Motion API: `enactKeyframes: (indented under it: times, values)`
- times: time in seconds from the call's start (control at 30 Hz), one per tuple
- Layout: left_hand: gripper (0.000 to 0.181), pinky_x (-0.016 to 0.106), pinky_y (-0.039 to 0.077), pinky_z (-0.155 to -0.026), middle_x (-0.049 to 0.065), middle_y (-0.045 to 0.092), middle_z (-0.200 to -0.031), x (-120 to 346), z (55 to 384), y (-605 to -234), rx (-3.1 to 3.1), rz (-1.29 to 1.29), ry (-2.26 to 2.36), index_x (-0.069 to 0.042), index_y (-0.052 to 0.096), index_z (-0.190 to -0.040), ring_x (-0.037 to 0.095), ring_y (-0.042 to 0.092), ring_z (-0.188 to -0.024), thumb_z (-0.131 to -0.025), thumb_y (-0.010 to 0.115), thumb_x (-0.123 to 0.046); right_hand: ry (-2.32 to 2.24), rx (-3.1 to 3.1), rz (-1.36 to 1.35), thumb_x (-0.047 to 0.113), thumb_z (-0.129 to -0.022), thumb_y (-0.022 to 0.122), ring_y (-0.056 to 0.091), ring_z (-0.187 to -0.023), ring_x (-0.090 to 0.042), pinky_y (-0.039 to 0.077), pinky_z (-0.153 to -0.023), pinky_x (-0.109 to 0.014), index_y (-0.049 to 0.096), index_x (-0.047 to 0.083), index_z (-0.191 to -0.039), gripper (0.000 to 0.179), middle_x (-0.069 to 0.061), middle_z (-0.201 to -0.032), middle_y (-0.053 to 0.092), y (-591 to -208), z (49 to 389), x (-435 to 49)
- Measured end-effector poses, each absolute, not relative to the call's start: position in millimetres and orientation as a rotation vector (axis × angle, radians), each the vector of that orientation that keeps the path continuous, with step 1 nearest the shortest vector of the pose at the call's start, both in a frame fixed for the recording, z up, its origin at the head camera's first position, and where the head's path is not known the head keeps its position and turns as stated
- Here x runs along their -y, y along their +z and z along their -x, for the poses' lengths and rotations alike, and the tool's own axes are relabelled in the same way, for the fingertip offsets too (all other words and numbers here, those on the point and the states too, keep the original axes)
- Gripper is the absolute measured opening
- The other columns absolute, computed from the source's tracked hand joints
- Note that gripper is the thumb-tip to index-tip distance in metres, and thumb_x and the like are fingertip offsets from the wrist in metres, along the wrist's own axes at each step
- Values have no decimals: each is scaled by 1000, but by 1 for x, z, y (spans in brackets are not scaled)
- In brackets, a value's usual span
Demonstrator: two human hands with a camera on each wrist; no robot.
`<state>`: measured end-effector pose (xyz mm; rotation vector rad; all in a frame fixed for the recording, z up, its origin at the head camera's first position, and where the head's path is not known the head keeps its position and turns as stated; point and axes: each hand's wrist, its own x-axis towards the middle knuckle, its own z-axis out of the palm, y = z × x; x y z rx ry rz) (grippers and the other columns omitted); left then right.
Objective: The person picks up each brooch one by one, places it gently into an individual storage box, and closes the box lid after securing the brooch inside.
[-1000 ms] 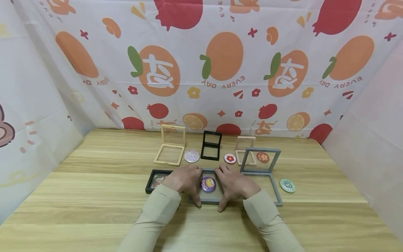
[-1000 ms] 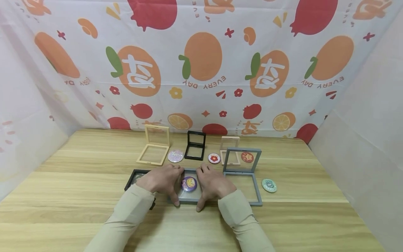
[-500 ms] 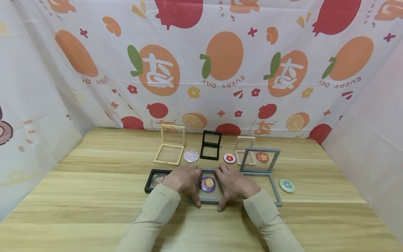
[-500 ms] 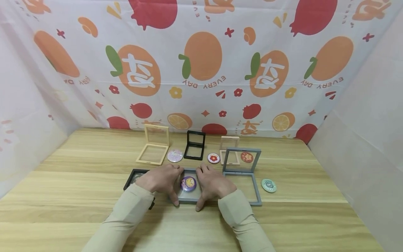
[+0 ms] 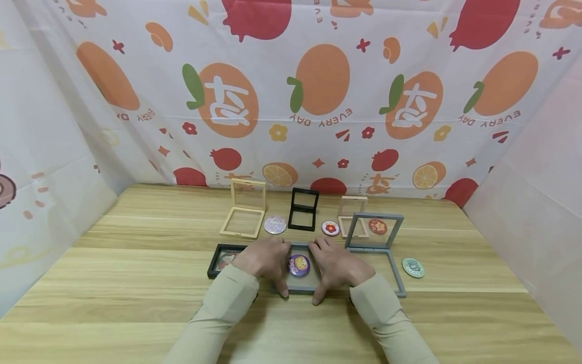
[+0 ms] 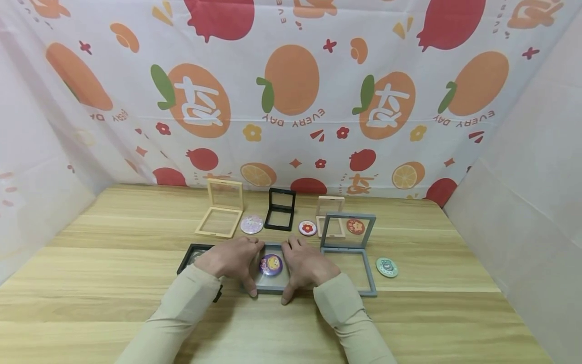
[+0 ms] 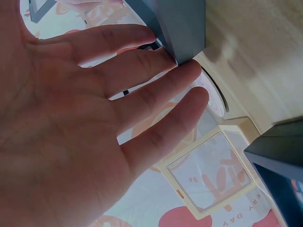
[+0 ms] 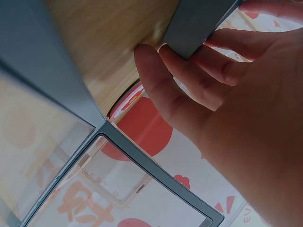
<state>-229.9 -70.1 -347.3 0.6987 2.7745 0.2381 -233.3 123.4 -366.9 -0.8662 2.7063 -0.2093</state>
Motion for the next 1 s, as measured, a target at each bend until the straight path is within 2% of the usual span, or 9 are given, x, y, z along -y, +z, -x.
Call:
enactKeyframes:
  times: [0.53, 0.63, 0.73, 0.8, 0.83, 0.9, 1.0]
  values:
    - [78, 41, 54, -90, 7, 62, -101, 71, 229, -346, -2776, -721, 237, -2, 65, -110, 24, 62, -95, -51, 102, -39, -194, -2702, 818, 46, -62, 97, 41, -128, -26, 42, -109, -42, 38, 1, -152, 116, -12, -140, 41, -366, 233, -123]
    - [88, 45, 50, -98, 12, 63, -116, 71, 227, -346, -2762, -723, 205, 0, 63, -125, 29, 61, -110, -57, 99, -42, -186, -2708, 804, 46, -62, 97, 42, -130, -28, 43, -109, -42, 36, 0, -153, 118, -13, -143, 41, -365, 230, -123]
    - [97, 52, 40, -109, 19, 53, -142, 71, 225, -345, -2740, -717, 199, -2, 53, -143, 36, 50, -132, -67, 93, -47, -198, -2698, 780, 47, -64, 96, 37, -138, -32, 40, -111, -45, 32, -1, -156, 121, -17, -152, 35, -362, 228, -124]
    - [94, 56, 33, -113, 21, 43, -153, 71, 225, -343, -2752, -735, 217, -4, 48, -149, 39, 40, -141, -76, 87, -48, -261, -2682, 764, 47, -68, 93, 29, -146, -36, 34, -115, -49, 27, -2, -157, 121, -20, -159, 27, -358, 227, -125]
    - [88, 58, 32, -113, 21, 43, -153, 71, 225, -342, -2772, -760, 238, -4, 49, -148, 40, 39, -142, -80, 84, -47, -299, -2680, 761, 47, -71, 92, 25, -148, -38, 32, -116, -51, 26, -2, -157, 119, -22, -162, 23, -355, 227, -126]
    - [73, 57, 38, -109, 20, 50, -148, 69, 225, -339, -2837, -856, 277, -4, 55, -143, 38, 47, -136, -87, 79, -44, -389, -2681, 762, 44, -77, 88, 20, -150, -40, 29, -116, -54, 26, -3, -158, 112, -24, -164, 20, -349, 227, -131]
    - [51, 49, 54, -93, 16, 67, -126, 63, 227, -334, -2914, -1058, 339, -2, 66, -128, 29, 67, -108, -92, 76, -36, -500, -2712, 769, 37, -86, 83, 27, -148, -40, 31, -114, -57, 35, -2, -154, 92, -25, -160, 29, -339, 230, -143]
